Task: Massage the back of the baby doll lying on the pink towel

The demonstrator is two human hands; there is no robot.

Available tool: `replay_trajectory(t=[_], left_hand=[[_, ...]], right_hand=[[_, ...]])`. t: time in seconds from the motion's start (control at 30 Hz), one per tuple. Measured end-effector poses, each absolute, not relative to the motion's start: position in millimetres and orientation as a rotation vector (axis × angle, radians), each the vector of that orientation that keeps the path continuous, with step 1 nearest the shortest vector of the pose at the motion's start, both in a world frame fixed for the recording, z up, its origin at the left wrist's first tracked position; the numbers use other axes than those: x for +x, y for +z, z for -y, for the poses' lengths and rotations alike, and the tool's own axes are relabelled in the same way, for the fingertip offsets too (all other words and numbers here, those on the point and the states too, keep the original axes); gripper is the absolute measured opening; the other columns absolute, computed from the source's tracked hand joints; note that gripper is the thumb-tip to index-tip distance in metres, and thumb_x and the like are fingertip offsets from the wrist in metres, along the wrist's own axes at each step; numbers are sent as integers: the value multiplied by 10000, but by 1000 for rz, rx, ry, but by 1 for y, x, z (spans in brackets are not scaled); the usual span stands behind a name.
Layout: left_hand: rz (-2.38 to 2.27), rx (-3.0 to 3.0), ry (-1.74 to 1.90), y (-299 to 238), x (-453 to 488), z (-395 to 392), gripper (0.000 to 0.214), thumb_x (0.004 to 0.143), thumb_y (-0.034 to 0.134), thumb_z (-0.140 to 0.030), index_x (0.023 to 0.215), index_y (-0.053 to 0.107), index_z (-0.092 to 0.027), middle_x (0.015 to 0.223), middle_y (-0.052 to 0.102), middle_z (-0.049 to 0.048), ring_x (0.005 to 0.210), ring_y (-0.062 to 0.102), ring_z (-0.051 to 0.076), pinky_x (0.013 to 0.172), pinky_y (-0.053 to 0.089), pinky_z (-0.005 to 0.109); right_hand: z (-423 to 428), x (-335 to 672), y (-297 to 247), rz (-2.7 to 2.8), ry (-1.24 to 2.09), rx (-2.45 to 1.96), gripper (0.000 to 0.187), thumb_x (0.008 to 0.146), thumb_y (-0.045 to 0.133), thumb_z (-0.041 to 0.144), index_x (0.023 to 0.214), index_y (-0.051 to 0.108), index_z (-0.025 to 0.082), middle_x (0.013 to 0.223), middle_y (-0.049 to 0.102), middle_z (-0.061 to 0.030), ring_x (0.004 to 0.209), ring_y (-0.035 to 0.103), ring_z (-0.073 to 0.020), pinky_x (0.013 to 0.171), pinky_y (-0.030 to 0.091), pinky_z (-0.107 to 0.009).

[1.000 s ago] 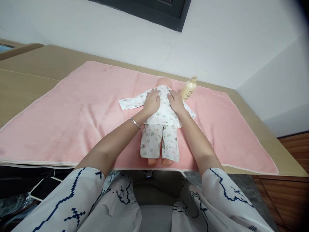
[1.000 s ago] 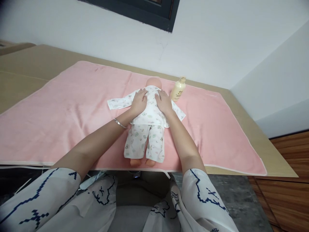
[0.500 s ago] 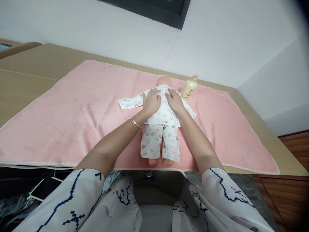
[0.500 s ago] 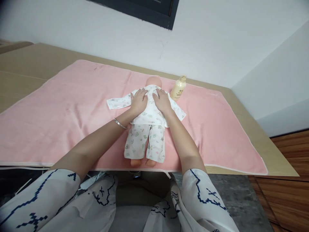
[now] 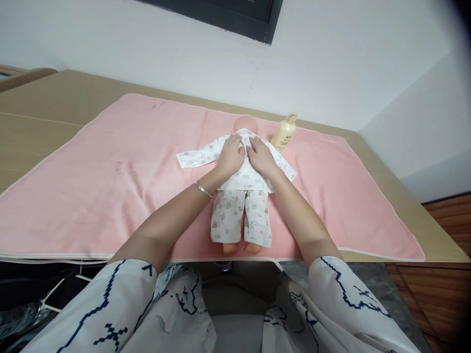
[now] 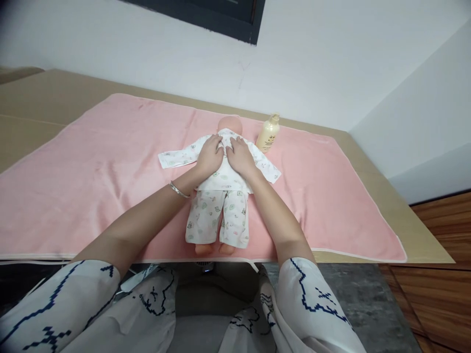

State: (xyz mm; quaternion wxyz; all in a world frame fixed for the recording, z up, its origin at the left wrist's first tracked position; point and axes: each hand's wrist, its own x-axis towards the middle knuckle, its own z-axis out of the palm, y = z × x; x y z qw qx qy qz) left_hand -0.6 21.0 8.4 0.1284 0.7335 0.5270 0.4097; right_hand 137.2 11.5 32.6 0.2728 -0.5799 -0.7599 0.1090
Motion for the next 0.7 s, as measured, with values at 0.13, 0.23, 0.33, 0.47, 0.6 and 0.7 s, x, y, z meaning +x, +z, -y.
replay_trajectory(t=[0.13,0.23,0.33,0.47,0.6,0.7], left_hand=[[-1542,2044,1113,-1,-13,-44,483,938,452,-341,1369,517,-133,1533,453,151,1490,320,281,1251,240,467],[-1548,2072,1079,-5,-17,-53,510,939,454,-370,1406,486,-167,1573,402,119,1511,267,274,1263,188,459],[-1567,2146,980,-5,-15,-54,540,949,426,-319,1456,421,-132,1610,322,134,1528,210,271,1269,153,449],[-1549,2248,941,1,-9,-44,511,976,350,-273,1457,419,-115,1594,352,148,1518,243,264,1259,187,462],[-1477,2375,916,12,-6,-27,489,963,332,-193,1426,472,-124,1550,437,129,1488,324,259,1245,250,451],[-1435,2413,870,19,-6,-17,480,956,332,-165,1399,516,-128,1536,461,115,1476,348,262,1239,278,430]], right_hand=[[-24,150,27,1970,346,-1600,635,961,343,470,1460,429,87,1574,377,-148,1511,248,-288,1253,183,-474],[-21,145,26,1999,278,-1646,611,971,313,417,1473,389,79,1582,349,-172,1510,238,-313,1239,183,-522],[-10,131,29,2023,147,-1687,515,965,275,292,1381,467,57,1461,487,-219,1423,379,-343,1177,284,-559],[1,120,37,2019,58,-1730,383,950,275,232,1138,581,98,1204,633,-221,1194,557,-361,1044,414,-571],[-9,136,39,2045,172,-1642,331,966,315,304,1072,602,178,1182,661,-154,1146,578,-312,1018,450,-518],[-22,151,34,2082,236,-1526,366,976,328,364,1195,575,205,1331,607,-107,1276,505,-278,1103,388,-507]])
